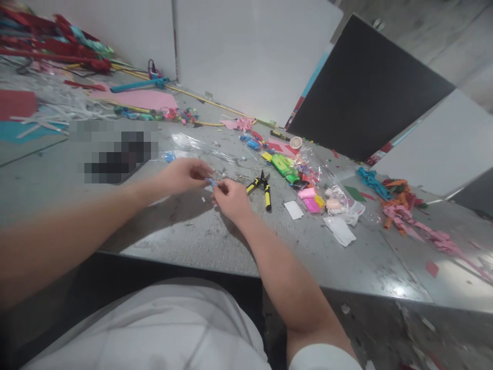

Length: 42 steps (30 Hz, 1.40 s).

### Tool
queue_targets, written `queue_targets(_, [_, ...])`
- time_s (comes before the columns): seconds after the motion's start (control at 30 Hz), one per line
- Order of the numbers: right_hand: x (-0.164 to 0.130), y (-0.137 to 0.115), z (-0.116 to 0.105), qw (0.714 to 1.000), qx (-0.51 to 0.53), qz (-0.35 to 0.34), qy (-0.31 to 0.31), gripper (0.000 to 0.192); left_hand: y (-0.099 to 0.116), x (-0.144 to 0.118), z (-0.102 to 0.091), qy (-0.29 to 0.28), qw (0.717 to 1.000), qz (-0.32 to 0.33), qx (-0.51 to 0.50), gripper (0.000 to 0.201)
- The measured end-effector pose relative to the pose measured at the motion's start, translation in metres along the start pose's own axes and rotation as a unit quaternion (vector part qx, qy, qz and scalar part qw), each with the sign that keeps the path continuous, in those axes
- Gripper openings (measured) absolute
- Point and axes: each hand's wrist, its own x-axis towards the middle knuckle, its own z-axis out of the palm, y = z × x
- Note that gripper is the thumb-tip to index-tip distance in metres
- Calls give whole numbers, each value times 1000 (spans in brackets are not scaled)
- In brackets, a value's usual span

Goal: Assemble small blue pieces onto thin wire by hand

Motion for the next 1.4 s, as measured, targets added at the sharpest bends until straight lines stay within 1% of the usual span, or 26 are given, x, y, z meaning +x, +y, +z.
queue_targets(0.07, [-2,-2,-1,1000,14,-17,-12,15,-1,1,0,8,1000,4,-2,27])
queue_targets(0.13, [-3,-3,-1,999,23,-27,-26,21,0,0,-1,-2,1000,7,-13,25])
queue_targets(0.27, [-3,-2,-2,999,24,-20,-37,30,4,-2,-4,-21,1000,9,-1,17])
queue_targets(0.33, [-2,-1,-2,999,6,-27,-24,30,7,-4,-5,-28,1000,6,5,17])
queue_targets(0.43, [0,2,-4,999,-29,-40,12,29,10,-5,-7,-46,999,-8,-2,23])
queue_targets(0.53, [3,4,-7,996,-59,-44,43,33,10,-6,-6,-72,997,-21,-23,25])
queue_targets(0.63, [5,7,-7,993,-82,-54,65,34,9,-7,-5,-101,993,-15,-54,25])
queue_targets(0.73, [4,8,-5,995,-71,-58,37,27,10,-8,-5,-108,992,-9,-70,29])
queue_targets(0.8, [2,7,-4,996,-63,-61,11,23,10,-8,-6,-102,992,-9,-72,27])
queue_targets(0.93, [-1,2,-4,997,-27,-70,-17,24,10,-7,-5,-105,990,-22,-91,23])
queue_targets(1.03, [-1,2,-5,997,21,-70,-29,21,11,-7,-3,-141,983,-35,-111,22])
queue_targets(1.1, [1,3,-5,997,38,-60,-30,21,13,-7,-2,-170,980,-25,-103,20])
queue_targets(1.17, [2,4,-4,997,46,-42,-34,23,14,-8,-2,-178,980,-8,-85,19])
queue_targets(1.27, [2,6,-2,997,54,-28,-43,27,12,-8,-5,-160,985,0,-66,18])
queue_targets(1.4, [1,6,0,994,76,-39,-69,34,6,-5,-8,-120,990,-22,-65,13])
